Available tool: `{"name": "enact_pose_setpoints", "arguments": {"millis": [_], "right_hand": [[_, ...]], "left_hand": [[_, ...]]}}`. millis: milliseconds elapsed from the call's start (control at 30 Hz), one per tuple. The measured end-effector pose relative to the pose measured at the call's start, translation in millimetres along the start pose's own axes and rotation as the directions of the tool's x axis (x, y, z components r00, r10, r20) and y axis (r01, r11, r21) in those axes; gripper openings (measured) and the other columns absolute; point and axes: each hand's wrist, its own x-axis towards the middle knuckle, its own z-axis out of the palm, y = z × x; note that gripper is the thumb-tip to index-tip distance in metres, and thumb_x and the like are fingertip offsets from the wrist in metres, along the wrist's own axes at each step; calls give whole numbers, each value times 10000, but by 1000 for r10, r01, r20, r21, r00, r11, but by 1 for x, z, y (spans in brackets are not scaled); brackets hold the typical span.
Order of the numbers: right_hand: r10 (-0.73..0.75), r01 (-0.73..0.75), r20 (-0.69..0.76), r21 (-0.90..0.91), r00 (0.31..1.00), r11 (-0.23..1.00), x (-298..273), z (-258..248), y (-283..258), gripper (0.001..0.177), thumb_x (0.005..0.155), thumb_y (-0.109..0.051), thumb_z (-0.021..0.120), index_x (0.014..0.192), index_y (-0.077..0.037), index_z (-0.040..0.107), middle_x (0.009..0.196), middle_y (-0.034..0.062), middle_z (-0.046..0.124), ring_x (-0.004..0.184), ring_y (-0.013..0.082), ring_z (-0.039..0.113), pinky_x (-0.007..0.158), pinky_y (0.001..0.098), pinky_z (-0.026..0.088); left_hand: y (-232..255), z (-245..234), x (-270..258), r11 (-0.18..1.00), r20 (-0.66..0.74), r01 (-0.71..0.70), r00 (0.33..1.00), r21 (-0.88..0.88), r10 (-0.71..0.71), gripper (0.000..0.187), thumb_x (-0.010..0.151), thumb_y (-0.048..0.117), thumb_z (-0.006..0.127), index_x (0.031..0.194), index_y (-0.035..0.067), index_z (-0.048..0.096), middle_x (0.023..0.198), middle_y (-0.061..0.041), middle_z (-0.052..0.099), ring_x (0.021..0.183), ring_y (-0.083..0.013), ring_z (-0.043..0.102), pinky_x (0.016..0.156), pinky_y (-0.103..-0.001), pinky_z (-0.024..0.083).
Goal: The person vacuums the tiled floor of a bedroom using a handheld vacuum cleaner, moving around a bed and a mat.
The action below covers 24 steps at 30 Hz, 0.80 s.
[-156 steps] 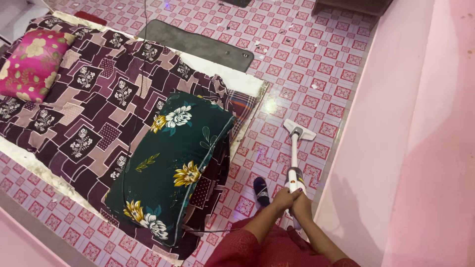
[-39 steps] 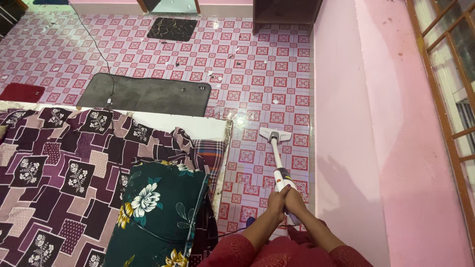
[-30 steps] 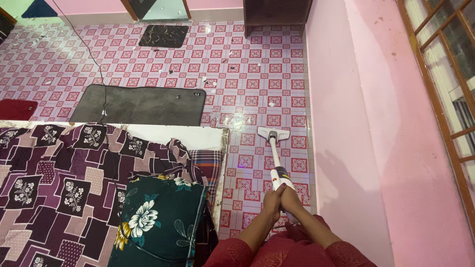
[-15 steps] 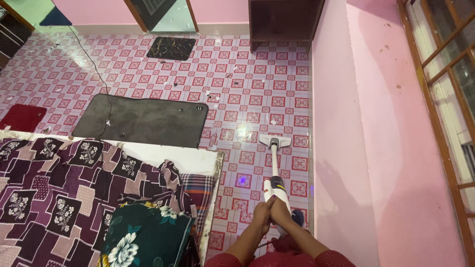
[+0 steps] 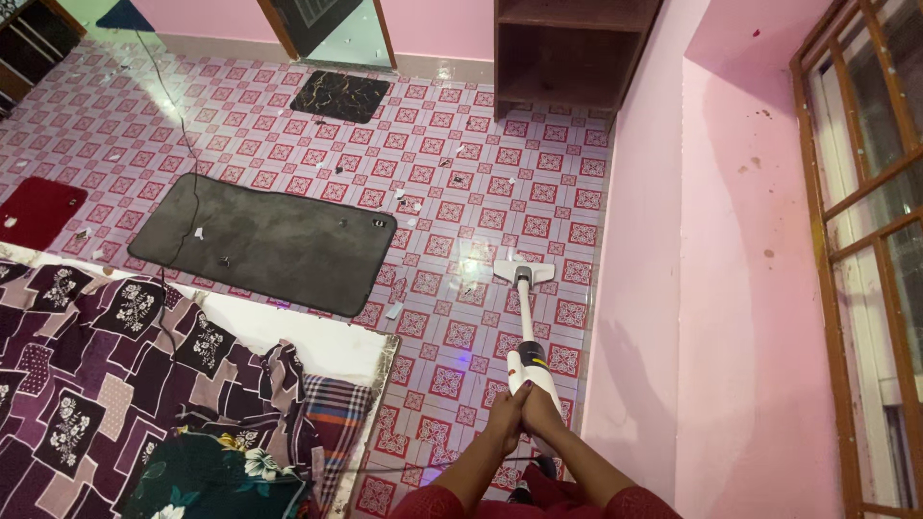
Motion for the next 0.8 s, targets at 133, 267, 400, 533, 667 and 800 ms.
{"name": "enact_pose_setpoints", "arguments": {"millis": [133,267,400,533,667,800], "right_hand": [[-41,44,42,-79,998,996,22,-30,-11,308,971,-246,583,1117,12,667,903,194,753,690,247,718,559,396,540],[-6,9,69,-44,998,999,38,-48,-24,287,939,-222,573,1083,9,662,890,197,747,644,250,706,523,409,535],[-80,89,76,-129,994,988,64,-56,-28,304,911,-244,640,1047,27,670,853,196,755,639,233,728,530,377,540],[-207,214,65,-133,976,968,99,-69,-37,320,860,-239,707,1038,25,677,808,172,752,623,229,721,516,383,538],[-23,28,71,-64,997,998,129,-75,-62,284,906,-255,632,1035,-6,681,723,181,719,510,257,657,443,409,473],[-8,12,53,-83,999,996,166,-83,-102,254,923,-230,599,1014,-8,684,724,151,715,515,235,661,437,395,469]], "left_hand": [[7,25,28,999,22,-41,999,-20,42,563,944,348,732,1232,-108,571,1057,-173,682,895,-241,686,722,-374,587],[14,40,50,999,-64,-20,998,45,23,594,938,370,736,1256,-77,507,1039,-158,656,882,-241,657,728,-391,558],[21,46,77,999,-49,-32,998,-30,31,585,940,351,742,1258,-85,518,1030,-145,684,902,-233,690,783,-383,592],[40,53,107,992,60,-70,995,-100,77,544,940,337,743,1239,-89,585,1069,-144,714,931,-222,713,803,-357,598],[73,68,136,998,6,-55,998,-27,55,485,936,334,742,1190,-49,588,1062,-154,688,891,-242,686,721,-399,567],[113,77,163,1000,36,-23,999,-19,24,542,929,362,756,1205,-72,588,1019,-143,698,814,-222,697,627,-374,569]]}}
